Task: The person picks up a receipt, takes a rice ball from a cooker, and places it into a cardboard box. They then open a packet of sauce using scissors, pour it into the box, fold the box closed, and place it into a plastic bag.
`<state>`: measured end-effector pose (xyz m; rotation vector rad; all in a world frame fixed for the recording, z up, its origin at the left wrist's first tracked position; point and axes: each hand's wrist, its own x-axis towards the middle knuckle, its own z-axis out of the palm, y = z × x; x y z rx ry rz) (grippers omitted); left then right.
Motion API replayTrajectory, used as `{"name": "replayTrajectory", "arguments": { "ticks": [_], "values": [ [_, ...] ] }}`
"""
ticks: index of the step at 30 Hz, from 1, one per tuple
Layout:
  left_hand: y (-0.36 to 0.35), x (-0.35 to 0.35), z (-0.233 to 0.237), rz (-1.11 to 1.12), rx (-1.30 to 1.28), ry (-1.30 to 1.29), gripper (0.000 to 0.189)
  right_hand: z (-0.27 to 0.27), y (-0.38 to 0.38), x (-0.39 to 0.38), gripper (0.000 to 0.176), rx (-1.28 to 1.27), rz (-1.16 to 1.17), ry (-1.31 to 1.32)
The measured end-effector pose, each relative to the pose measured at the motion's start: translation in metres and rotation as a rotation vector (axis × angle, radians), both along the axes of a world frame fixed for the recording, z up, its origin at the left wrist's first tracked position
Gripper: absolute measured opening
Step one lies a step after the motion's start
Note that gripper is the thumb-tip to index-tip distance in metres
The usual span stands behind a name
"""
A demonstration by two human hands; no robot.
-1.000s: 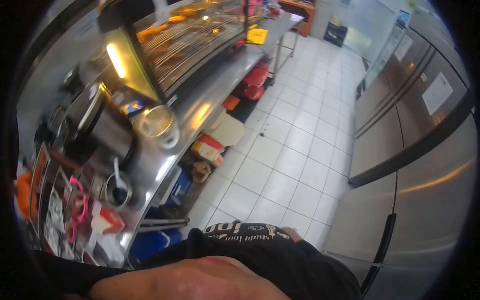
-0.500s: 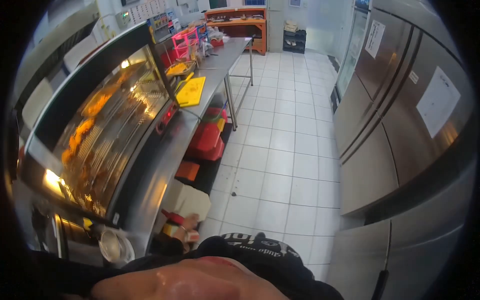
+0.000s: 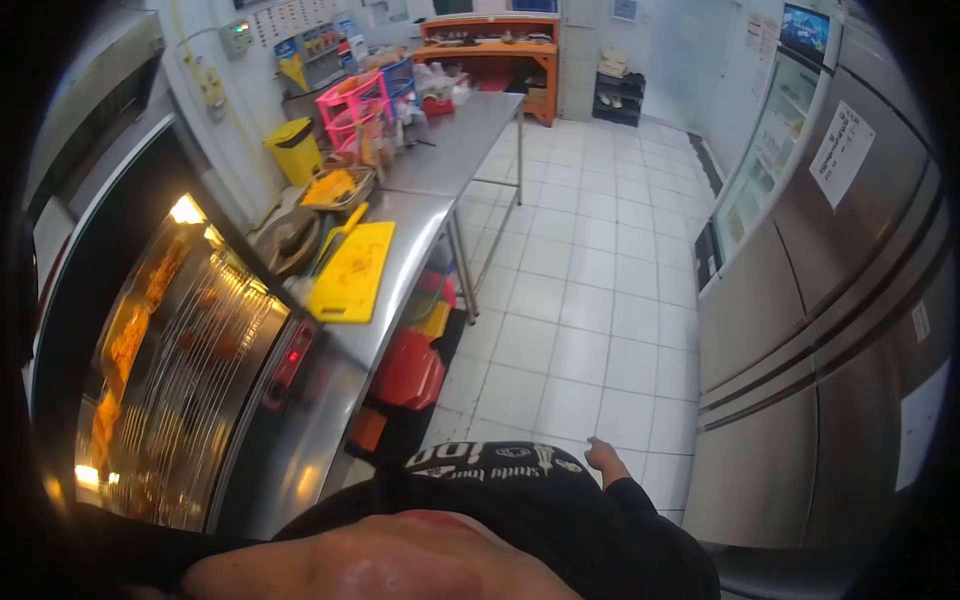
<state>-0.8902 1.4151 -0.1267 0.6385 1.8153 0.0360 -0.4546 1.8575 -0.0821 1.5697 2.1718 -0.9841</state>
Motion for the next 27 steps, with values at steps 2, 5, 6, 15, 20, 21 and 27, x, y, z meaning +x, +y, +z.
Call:
{"name": "replayTrajectory", "arguments": {
  "ticks": [2, 5, 6, 15, 20, 21, 27],
  "values": [
    [0.101, -0.037, -0.009, -0.155, 0.087, 0.016, 0.033, -0.04, 0.044, 0.025, 0.047, -0.081, 0.063, -0.083],
    [0.299, -0.1, -0.02, -0.443, 0.43, 0.098, 0.033, -0.145, 0.112, 0.061, 0.041, -0.155, 0.507, -0.243],
    [0.365, -0.119, -0.02, -0.381, 0.56, 0.087, 0.033, -0.131, 0.121, 0.063, 0.041, -0.229, 0.368, -0.261],
    [0.721, -0.217, 0.221, 0.486, 1.03, -0.1, 0.034, -0.076, 0.393, -0.043, 0.039, -0.221, -0.143, -0.137],
    [0.808, -0.292, 0.28, 0.456, 1.21, 0.534, 0.022, -0.053, 0.582, -0.156, 0.037, -0.071, -0.093, 0.004],
    [0.822, -0.301, 0.307, 0.529, 1.206, 0.653, 0.017, -0.048, 0.622, -0.185, 0.037, -0.031, -0.075, 0.035],
    [0.87, -0.412, 0.386, 0.819, 1.404, 1.095, 0.016, 0.02, 0.828, -0.346, 0.037, 0.041, -0.023, 0.339]
  ]
}}
